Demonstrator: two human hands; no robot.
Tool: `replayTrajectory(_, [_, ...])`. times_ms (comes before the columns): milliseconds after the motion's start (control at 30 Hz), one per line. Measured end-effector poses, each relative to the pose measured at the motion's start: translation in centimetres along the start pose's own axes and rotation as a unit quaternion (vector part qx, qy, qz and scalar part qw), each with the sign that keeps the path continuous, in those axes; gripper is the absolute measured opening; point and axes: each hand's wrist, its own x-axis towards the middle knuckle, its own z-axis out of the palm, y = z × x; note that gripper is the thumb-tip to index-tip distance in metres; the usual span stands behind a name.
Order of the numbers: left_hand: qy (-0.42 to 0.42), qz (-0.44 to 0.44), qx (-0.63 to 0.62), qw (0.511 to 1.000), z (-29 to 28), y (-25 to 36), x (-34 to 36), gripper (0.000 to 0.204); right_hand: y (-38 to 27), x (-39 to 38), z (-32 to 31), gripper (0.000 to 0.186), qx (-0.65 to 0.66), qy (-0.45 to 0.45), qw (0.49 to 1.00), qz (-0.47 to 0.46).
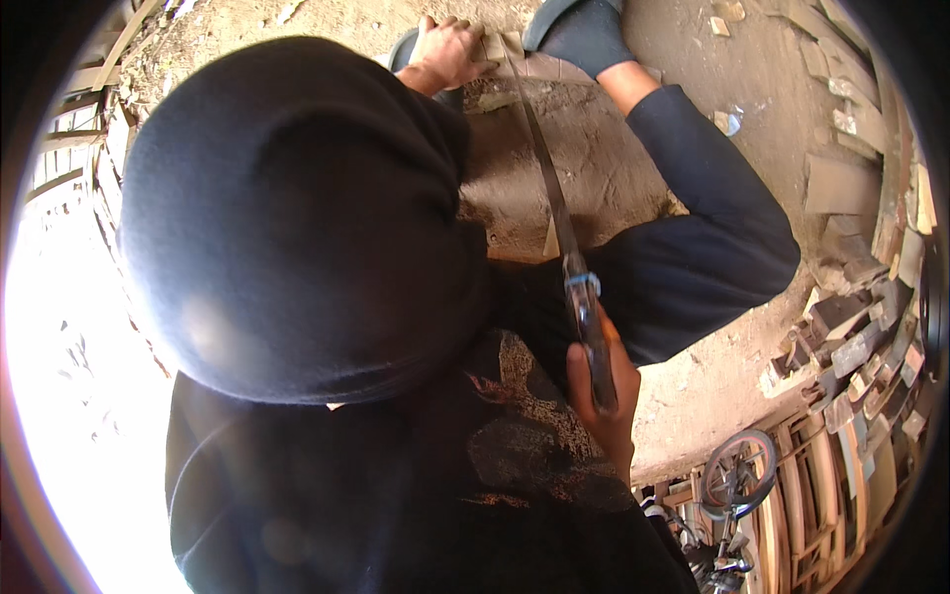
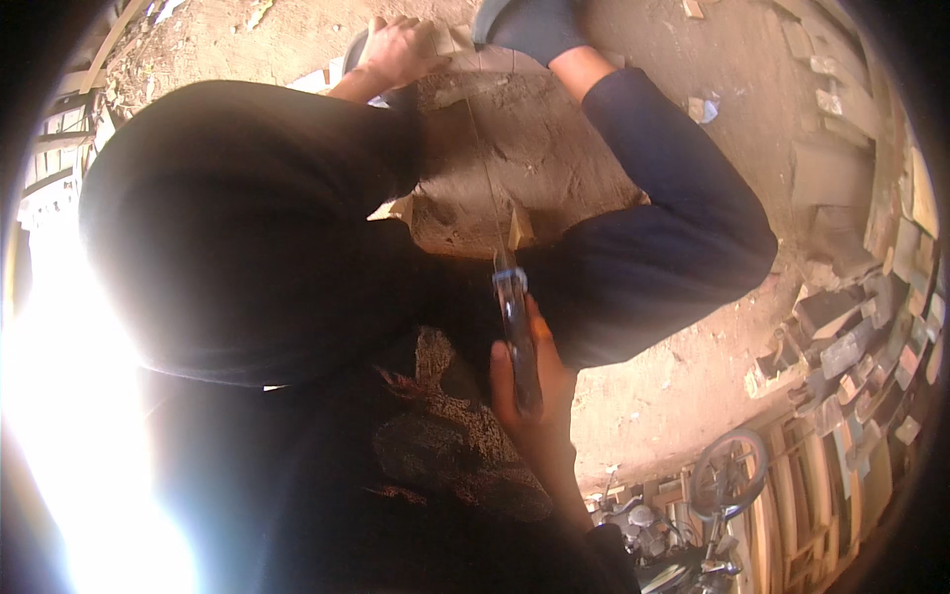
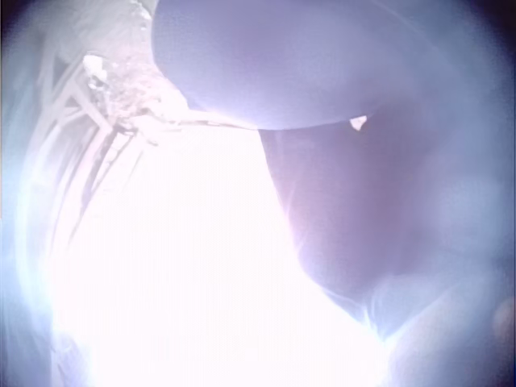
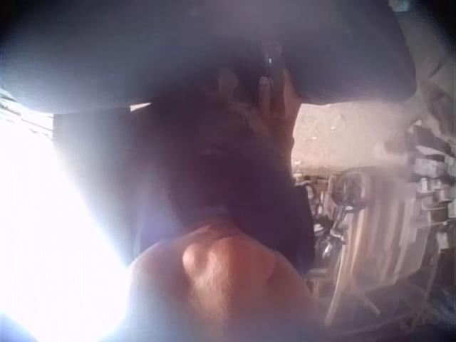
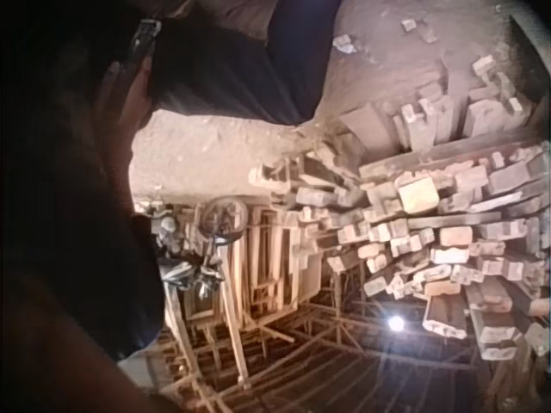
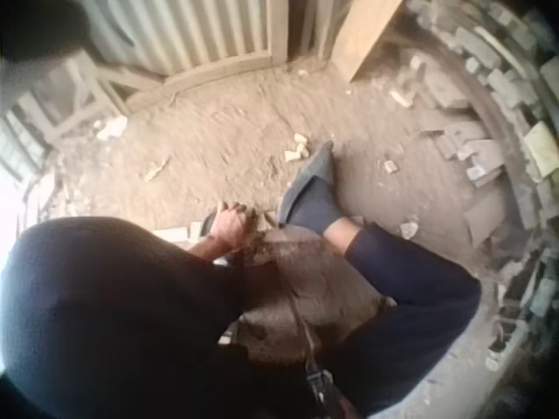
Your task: The person sits on the ground and uses a knife to carve a piece of wood. They hold the wood with one hand and carefully shape it with the other, producing wood shavings.
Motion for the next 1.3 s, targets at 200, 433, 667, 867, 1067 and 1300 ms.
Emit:
replayTrajectory(200, [0.045,0.005,0.002,0.999,1.2,-0.4,-0.4,0.064,0.0,4.1,1.4,0.038,0.052,0.006,0.998,0.034])
replayTrajectory(433, [0.032,0.003,-0.002,0.999,1.0,0.0,0.1,0.066,-1.4,3.3,1.1,0.044,0.021,-0.002,0.997,0.069])
replayTrajectory(667, [0.016,0.001,0.015,1.000,0.0,-0.2,-0.1,0.062,0.0,0.9,0.4,0.044,0.064,0.037,0.997,-0.017])
replayTrajectory(867, [0.065,0.023,-0.006,0.998,1.3,0.3,0.3,0.061,-0.4,5.1,1.9,0.042,0.063,0.016,0.997,0.033])
replayTrajectory(1067, [-0.011,-0.002,-0.002,1.000,-0.4,0.1,-0.1,0.066,-1.2,2.6,1.8,0.045,0.080,0.006,0.996,0.045])
replayTrajectory(1300, [0.010,-0.012,-0.008,1.000,0.5,0.1,-0.1,0.066,0.0,0.9,1.2,0.042,0.050,0.039,0.998,0.018])
